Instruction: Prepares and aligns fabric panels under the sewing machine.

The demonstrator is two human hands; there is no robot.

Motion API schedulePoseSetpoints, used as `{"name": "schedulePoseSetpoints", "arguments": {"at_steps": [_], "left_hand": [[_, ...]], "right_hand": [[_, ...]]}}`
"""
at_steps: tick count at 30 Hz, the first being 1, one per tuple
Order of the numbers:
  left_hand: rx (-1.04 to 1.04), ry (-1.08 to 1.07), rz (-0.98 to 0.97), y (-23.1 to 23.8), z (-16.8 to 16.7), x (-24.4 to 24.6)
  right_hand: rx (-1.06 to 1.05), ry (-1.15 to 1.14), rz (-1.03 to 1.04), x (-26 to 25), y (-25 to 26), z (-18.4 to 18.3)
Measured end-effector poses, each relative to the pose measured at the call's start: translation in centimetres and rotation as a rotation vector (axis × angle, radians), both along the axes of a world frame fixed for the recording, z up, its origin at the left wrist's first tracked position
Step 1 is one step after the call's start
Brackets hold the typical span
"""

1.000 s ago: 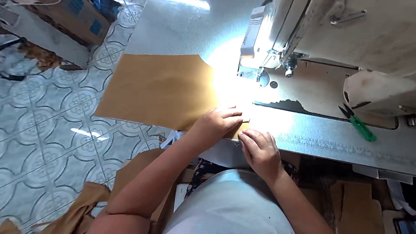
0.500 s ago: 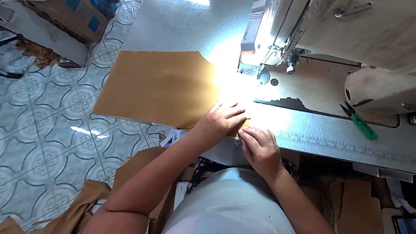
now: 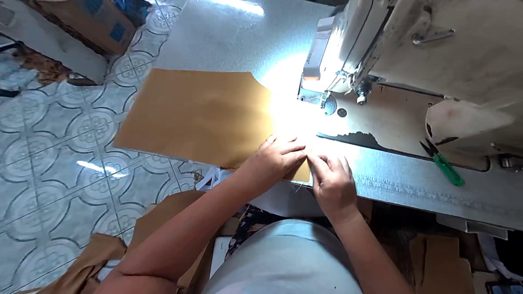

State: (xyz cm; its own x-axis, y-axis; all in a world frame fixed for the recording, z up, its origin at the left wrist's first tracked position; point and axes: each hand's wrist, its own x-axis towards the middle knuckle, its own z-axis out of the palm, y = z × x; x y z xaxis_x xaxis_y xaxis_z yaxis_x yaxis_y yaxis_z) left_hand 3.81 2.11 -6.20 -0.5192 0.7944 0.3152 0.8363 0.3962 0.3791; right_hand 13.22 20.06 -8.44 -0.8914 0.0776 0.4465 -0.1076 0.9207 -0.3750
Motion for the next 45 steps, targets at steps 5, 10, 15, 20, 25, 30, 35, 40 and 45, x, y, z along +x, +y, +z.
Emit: {"name": "schedulePoseSetpoints", "arguments": {"at_steps": [5, 10, 15, 20, 25, 30, 35, 40, 45], "left_hand": [[-0.101, 0.007, 0.063, 2.2, 2.1, -2.4], [0.003, 0.041, 0.148, 5.0, 0.1, -3.8], [0.056, 0.036, 0.148, 5.3, -1.0, -3.8], [0.009, 0.058, 0.156, 5.3, -0.9, -3.7], [-0.046, 0.041, 0.143, 5.2, -0.6, -3.9], [-0.174, 0.007, 0.123, 5.1, 0.2, -3.4], [-0.175, -0.027, 0.103, 5.5, 0.1, -4.4], [-0.161, -0.013, 0.108, 6.0, 0.0, -5.2], [-0.167, 0.013, 0.118, 6.2, -0.1, -5.4]], "right_hand": [[0.045, 0.025, -0.026, 0.0, -0.1, -0.2], [0.044, 0.04, -0.024, 0.0, -0.1, -0.3], [0.059, 0.037, -0.023, 0.0, 0.0, -0.4], [0.066, 0.037, -0.018, 0.0, -0.1, -0.2], [0.156, 0.028, -0.006, 0.5, -0.2, 0.3], [0.252, 0.012, -0.006, 1.6, -0.4, 0.7], [0.26, 0.016, -0.046, 0.9, -0.2, 0.7], [0.265, 0.021, -0.044, 0.0, 0.3, 0.7], [0.256, 0.028, -0.05, -0.4, 0.4, 0.6]]}}
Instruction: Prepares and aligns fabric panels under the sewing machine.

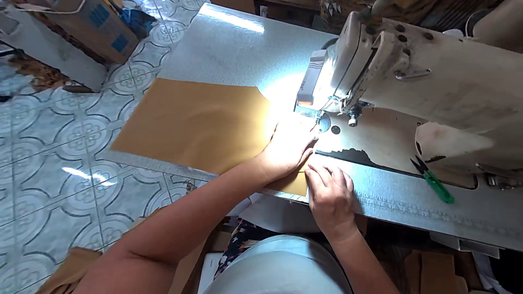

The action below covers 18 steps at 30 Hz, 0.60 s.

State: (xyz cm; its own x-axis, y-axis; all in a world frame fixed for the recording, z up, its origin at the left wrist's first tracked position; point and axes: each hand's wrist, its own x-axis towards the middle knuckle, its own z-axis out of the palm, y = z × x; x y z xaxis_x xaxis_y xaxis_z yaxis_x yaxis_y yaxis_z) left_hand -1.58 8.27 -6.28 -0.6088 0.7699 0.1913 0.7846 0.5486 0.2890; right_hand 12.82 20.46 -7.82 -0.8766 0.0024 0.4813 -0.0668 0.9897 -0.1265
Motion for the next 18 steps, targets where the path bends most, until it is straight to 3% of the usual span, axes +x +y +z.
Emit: {"name": "schedulePoseSetpoints", "arguments": {"at_steps": [8, 12, 18], "left_hand": [[0.026, -0.044, 0.029, 0.9, -0.1, -2.4], [0.08, 0.032, 0.022, 1.8, 0.3, -4.7], [0.024, 0.037, 0.022, 2.6, -0.3, -7.2]], "right_hand": [[-0.013, -0.041, 0.009, -1.9, 0.9, 0.4], [-0.05, -0.088, 0.014, -4.5, 1.8, 0.9], [-0.091, -0.142, -0.029, -7.5, 2.7, 1.2]]}}
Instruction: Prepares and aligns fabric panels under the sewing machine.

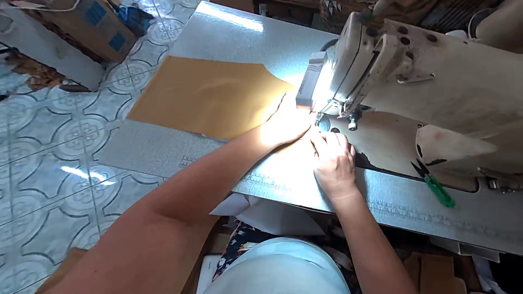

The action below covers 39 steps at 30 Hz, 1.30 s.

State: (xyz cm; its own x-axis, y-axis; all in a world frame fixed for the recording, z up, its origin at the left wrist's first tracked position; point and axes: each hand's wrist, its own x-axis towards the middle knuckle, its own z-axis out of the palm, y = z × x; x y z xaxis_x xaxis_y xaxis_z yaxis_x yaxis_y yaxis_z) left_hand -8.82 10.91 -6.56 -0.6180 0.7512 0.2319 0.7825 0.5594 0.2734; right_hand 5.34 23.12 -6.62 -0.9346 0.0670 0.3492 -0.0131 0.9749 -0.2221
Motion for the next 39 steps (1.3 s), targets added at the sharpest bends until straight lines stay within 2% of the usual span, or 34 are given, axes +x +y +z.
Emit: {"name": "schedulePoseSetpoints", "arguments": {"at_steps": [5, 8, 11, 14, 22, 26, 32, 39], "left_hand": [[-0.028, 0.02, -0.015, 0.4, -0.3, -1.2], [-0.012, 0.013, 0.09, 0.1, -0.2, -0.7], [-0.12, -0.115, 0.201, -0.9, 1.6, 0.6], [-0.192, -0.226, 0.229, -1.7, 1.7, 0.7], [-0.218, -0.248, 0.235, -1.5, 1.8, 0.3], [-0.2, -0.364, 0.289, -0.9, 2.3, -0.9], [-0.162, -0.298, 0.26, 0.0, 0.7, -4.7], [-0.121, -0.273, 0.218, 0.3, 1.2, -5.6]], "right_hand": [[-0.013, 0.033, -0.019, -0.8, 0.2, -0.6], [-0.025, 0.032, -0.026, -0.8, 0.1, -0.6], [-0.032, 0.037, -0.035, -0.8, 0.1, -0.5], [-0.034, 0.041, -0.041, -0.8, 0.1, -0.7], [-0.063, 0.002, -0.05, -0.7, 0.0, -0.5], [-0.057, 0.037, -0.04, -0.4, -0.1, -0.7], [-0.044, 0.066, -0.053, -0.3, -0.1, -0.9], [-0.046, 0.089, -0.057, -0.3, -0.1, -1.1]]}}
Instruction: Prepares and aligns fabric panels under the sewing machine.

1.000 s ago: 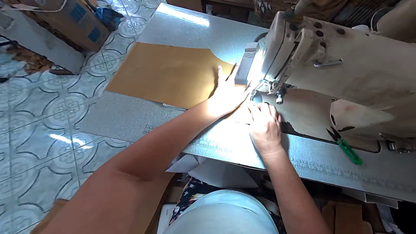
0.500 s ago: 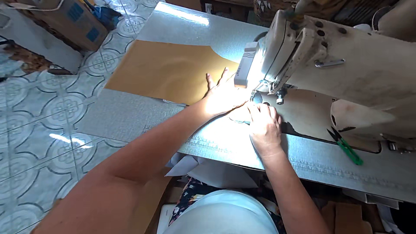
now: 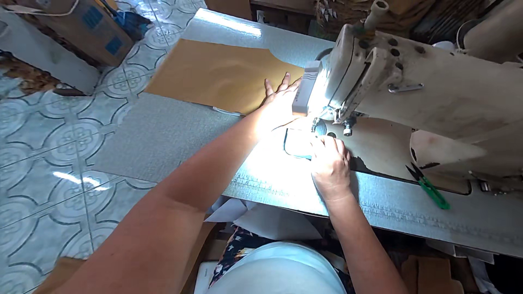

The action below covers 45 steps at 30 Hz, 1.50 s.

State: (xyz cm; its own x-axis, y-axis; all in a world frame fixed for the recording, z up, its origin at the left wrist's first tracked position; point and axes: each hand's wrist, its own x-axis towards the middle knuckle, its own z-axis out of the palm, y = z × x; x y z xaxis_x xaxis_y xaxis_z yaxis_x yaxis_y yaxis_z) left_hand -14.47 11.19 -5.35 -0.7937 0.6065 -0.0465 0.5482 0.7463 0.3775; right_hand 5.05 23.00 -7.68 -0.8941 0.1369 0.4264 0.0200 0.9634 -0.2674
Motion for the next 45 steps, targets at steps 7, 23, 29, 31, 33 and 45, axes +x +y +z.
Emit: {"name": "schedulePoseSetpoints", "arguments": {"at_steps": [7, 23, 29, 31, 33, 45], "left_hand": [[-0.031, 0.002, 0.012, 0.2, 0.1, 0.0], [0.037, -0.071, 0.071, 0.9, -0.5, 1.0], [0.043, -0.045, 0.086, 1.0, -0.9, 0.9], [0.049, -0.045, 0.092, 1.1, -1.0, 0.8], [0.038, -0.04, 0.096, 1.1, -0.9, 0.9], [-0.035, 0.005, 0.127, 1.6, -1.4, 0.8]], "right_hand": [[0.0, 0.022, 0.007, 0.0, 0.1, 0.0], [-0.002, 0.032, 0.002, -0.1, 0.3, -0.1], [-0.012, 0.031, -0.003, 0.0, 0.2, -0.1], [-0.007, 0.023, -0.007, 0.0, 0.3, -0.1], [-0.011, 0.019, -0.003, 0.0, 0.3, -0.1], [-0.04, 0.009, 0.0, 0.0, 0.3, -0.1]]}}
